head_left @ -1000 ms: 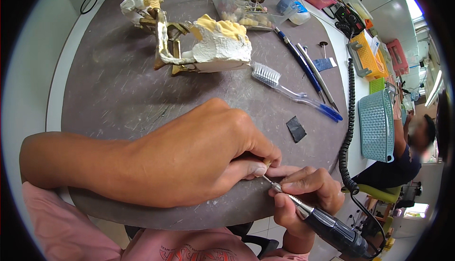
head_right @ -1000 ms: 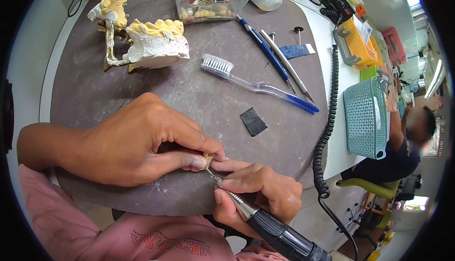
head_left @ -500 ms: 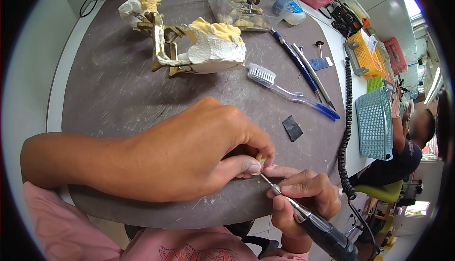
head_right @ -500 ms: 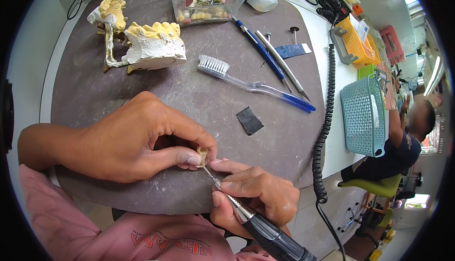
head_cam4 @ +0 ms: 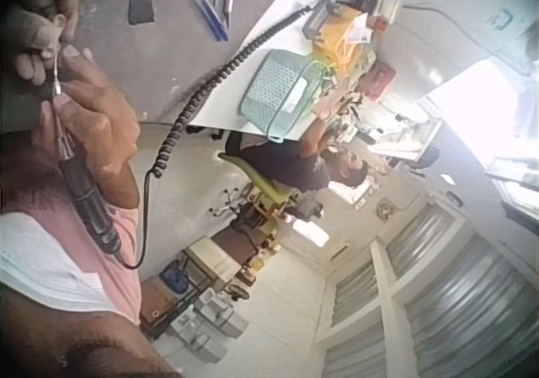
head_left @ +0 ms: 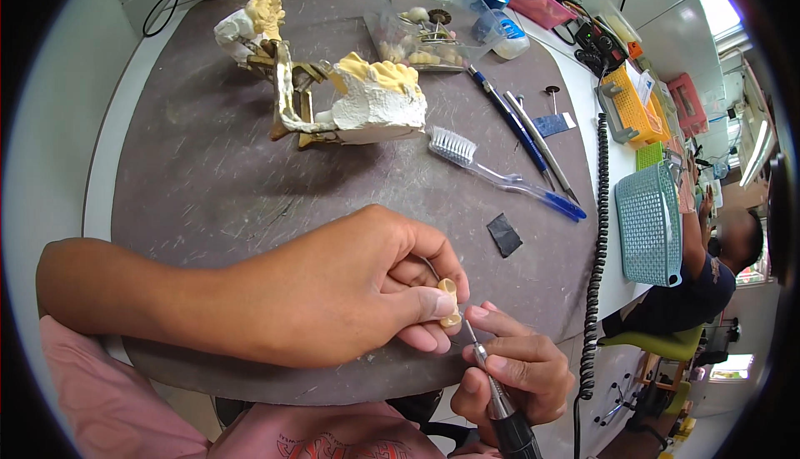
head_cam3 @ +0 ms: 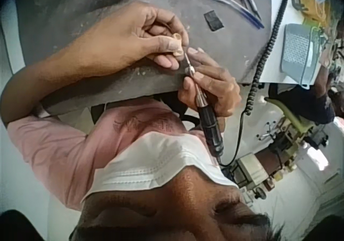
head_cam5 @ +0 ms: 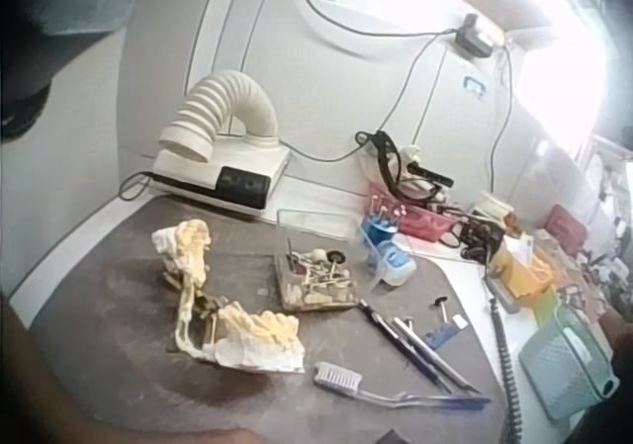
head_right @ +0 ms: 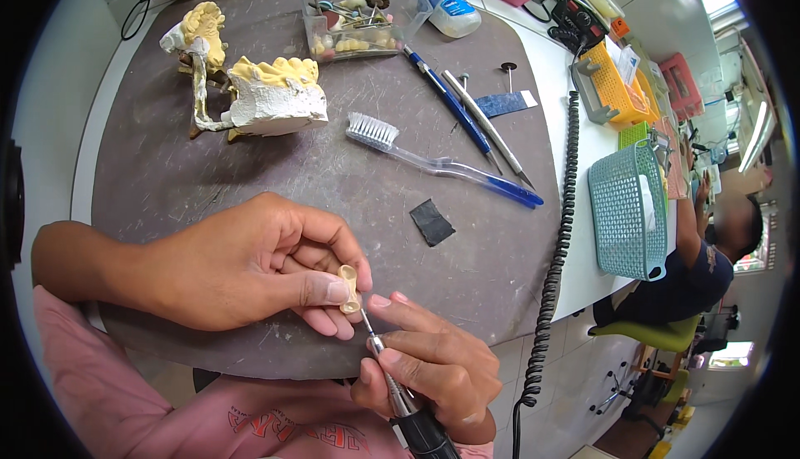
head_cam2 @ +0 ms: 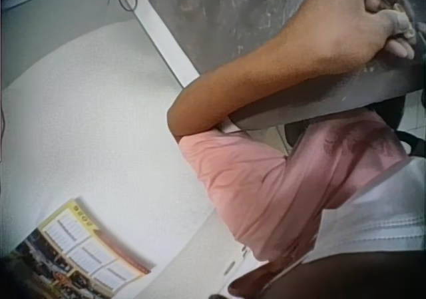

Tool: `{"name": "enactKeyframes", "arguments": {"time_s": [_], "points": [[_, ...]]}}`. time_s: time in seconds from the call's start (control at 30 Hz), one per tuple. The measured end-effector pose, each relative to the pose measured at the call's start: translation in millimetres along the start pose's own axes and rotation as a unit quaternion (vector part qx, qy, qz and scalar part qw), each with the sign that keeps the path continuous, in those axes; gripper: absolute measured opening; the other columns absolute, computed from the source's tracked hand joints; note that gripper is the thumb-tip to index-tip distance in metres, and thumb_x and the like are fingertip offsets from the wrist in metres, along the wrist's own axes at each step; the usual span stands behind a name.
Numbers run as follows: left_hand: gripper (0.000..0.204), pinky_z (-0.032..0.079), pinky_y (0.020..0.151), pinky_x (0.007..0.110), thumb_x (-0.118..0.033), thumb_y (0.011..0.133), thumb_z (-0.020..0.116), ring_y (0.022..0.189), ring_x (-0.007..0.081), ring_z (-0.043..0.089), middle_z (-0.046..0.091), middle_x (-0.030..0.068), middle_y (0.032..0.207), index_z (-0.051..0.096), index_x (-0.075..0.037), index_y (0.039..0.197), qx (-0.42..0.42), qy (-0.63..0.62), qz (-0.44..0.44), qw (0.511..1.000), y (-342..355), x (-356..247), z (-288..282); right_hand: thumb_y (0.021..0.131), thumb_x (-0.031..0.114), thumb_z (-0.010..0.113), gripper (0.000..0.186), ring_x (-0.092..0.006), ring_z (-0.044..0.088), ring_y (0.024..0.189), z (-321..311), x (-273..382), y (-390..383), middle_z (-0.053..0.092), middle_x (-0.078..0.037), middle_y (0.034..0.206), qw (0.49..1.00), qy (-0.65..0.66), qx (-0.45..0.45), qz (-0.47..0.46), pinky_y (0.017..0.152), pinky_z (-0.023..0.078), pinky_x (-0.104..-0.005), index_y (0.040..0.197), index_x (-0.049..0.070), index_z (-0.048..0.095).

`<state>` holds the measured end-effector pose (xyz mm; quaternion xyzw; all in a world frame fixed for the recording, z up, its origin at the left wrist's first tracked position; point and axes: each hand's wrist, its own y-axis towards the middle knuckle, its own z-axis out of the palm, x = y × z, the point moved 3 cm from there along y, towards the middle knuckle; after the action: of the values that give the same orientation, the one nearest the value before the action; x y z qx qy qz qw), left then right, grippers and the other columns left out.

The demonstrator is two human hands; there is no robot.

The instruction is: The person removes a prosthetic part from a dental model on an articulator, uses a dental handpiece to shave the part, and then replaces it on the model.

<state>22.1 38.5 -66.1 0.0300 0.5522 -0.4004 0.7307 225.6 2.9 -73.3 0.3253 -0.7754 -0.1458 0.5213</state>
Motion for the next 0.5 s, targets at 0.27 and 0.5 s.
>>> {"name": "enactKeyframes", "arguments": {"time_s": [0.27, 0.5], "points": [[0.022, 0.059, 0.089, 0.023, -0.012, 0.106, 0.059, 0.096, 0.0124, 0.072, 0.071, 0.0126, 0.106, 0.061, 0.007, 0.117, 0.009, 0.003, -0.003, 1.0, 0.7, -1.2, 0.3, 0.084, 0.006, 0.083, 0.027, -0.038, 0.076, 0.098, 1.1, -2.3, -1.7, 0.072, -0.012, 0.082, 1.0, 0.007, 0.011, -0.009, 0.085, 0.064, -0.0498, 0.096, 0.007, 0.06], [0.025, 0.06, 0.088, 0.023, -0.013, 0.106, 0.058, 0.095, 0.0118, 0.072, 0.071, 0.0121, 0.107, 0.059, 0.006, 0.121, 0.023, 0.015, -0.01, 1.0, 2.2, -4.2, -2.4, 0.083, 0.005, 0.084, 0.027, -0.0367, 0.076, 0.098, -0.6, 0.1, 2.4, 0.073, -0.012, 0.083, 0.999, -0.01, 0.03, -0.037, 0.086, 0.064, -0.0493, 0.096, 0.007, 0.06]]}}
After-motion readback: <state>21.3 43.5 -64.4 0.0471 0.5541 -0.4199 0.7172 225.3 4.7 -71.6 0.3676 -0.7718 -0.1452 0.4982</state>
